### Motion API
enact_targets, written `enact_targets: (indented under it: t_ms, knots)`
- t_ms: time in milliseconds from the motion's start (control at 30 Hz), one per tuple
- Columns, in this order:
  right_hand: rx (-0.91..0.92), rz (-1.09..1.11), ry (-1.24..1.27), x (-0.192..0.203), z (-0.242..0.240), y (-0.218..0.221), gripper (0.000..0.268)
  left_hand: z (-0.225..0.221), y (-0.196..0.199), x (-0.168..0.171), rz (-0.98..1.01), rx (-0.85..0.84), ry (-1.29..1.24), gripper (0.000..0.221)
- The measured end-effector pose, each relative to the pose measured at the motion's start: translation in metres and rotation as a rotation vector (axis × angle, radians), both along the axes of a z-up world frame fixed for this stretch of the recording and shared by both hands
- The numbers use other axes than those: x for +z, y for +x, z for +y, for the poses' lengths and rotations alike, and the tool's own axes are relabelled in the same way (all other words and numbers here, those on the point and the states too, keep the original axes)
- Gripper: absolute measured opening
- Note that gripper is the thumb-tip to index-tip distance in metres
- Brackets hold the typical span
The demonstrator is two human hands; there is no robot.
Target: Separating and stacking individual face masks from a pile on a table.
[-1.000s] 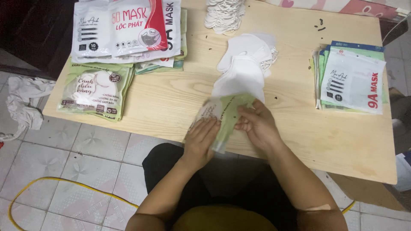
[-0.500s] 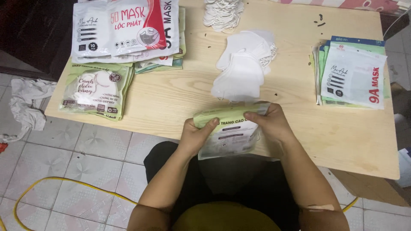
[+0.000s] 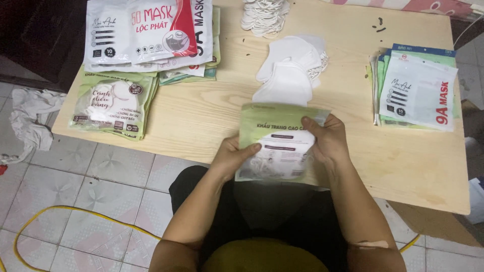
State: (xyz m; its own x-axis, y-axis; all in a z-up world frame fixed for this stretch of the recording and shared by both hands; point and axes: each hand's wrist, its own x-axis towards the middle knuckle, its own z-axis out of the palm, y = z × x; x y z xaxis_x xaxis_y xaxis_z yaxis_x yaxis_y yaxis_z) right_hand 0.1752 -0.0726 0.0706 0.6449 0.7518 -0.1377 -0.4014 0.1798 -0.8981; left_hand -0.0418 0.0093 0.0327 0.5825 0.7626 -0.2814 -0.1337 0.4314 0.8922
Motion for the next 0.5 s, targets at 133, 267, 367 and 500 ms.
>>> enact_targets:
  t_ms: [133, 267, 367, 500]
  knots:
    - [-0.1, 0.02, -0.015, 0.025, -0.007, 0.0, 0.014, 0.001, -0.014, -0.021, 0.039, 0.059, -0.028, 0.012]
    - [-0.133, 0.074, -0.024, 0.034, 0.0, -0.004, 0.011, -0.002, -0.031, 0.005, 0.005, -0.001, 0.05, 0.046]
    - [-0.129, 0.131, 0.004, 0.034, 0.017, -0.018, 0.01, -0.001, -0.032, -0.029, -0.043, -0.019, 0.076, 0.057]
    - [-0.145, 0.16, -0.025, 0.015, 0.044, -0.032, 0.013, 0.002, -0.059, -0.038, -0.006, 0.229, -0.031, 0.033]
